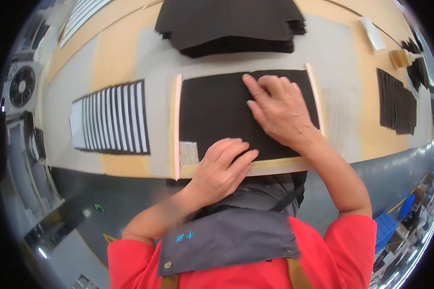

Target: The person assembles air filters by placing black foam pieces onto white filter frames. They press the foam onto the frame, fold the frame in half, and stack the completed units on the table. The process is repeated for multiple filter units.

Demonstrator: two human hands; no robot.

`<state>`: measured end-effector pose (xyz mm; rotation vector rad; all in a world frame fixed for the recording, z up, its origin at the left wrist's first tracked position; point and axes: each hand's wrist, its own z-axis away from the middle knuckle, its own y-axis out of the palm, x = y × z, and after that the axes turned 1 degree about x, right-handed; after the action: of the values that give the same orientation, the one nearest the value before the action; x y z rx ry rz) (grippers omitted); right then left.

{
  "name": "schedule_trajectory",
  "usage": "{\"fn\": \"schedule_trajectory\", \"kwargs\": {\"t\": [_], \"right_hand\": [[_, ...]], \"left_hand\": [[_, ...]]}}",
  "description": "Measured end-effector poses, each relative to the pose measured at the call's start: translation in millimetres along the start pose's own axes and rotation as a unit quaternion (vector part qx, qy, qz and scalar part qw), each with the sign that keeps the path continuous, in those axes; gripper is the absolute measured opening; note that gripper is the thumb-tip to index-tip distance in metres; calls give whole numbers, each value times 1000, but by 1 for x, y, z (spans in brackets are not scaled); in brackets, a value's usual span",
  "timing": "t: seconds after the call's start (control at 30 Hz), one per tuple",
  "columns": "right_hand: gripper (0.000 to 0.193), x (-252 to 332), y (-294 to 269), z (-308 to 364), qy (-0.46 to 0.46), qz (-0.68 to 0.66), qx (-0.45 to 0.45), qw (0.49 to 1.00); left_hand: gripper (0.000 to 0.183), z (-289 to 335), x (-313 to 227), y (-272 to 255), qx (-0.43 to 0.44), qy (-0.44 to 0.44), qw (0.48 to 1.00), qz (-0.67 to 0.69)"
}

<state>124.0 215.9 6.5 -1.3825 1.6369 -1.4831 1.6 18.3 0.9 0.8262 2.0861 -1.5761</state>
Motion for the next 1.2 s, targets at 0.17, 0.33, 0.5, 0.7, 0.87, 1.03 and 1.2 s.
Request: {"fn": "schedule_trajectory", "kwargs": {"t": [0.17, 0.33, 0.5, 0.7, 0.87, 1.03, 1.2], "right_hand": [[54, -1, 1, 2, -2, 8, 4, 1000], [54, -2, 3, 2, 1, 18, 12, 1000], [54, -1, 2, 2, -1, 21, 10, 1000], [54, -2, 2, 2, -6, 14, 7, 1000], [55, -2, 1, 2, -10, 9, 1, 1000], [54, 0, -1, 0, -11, 4, 5, 1000], [53, 2, -2, 0, -1, 8, 7, 1000]], "left_hand": [[45, -2, 0, -5, -17, -38, 999, 4], [52, -1, -1, -13, 5, -85, 996, -38], [53, 3, 3, -14, 8, -84, 995, -54], [52, 6, 9, -21, 14, -83, 993, -83], [52, -5, -3, -34, 42, -118, 988, -89], [52, -38, 22, -29, -31, -70, 993, -89], [53, -46, 45, -20, -47, -72, 988, -132]]}}
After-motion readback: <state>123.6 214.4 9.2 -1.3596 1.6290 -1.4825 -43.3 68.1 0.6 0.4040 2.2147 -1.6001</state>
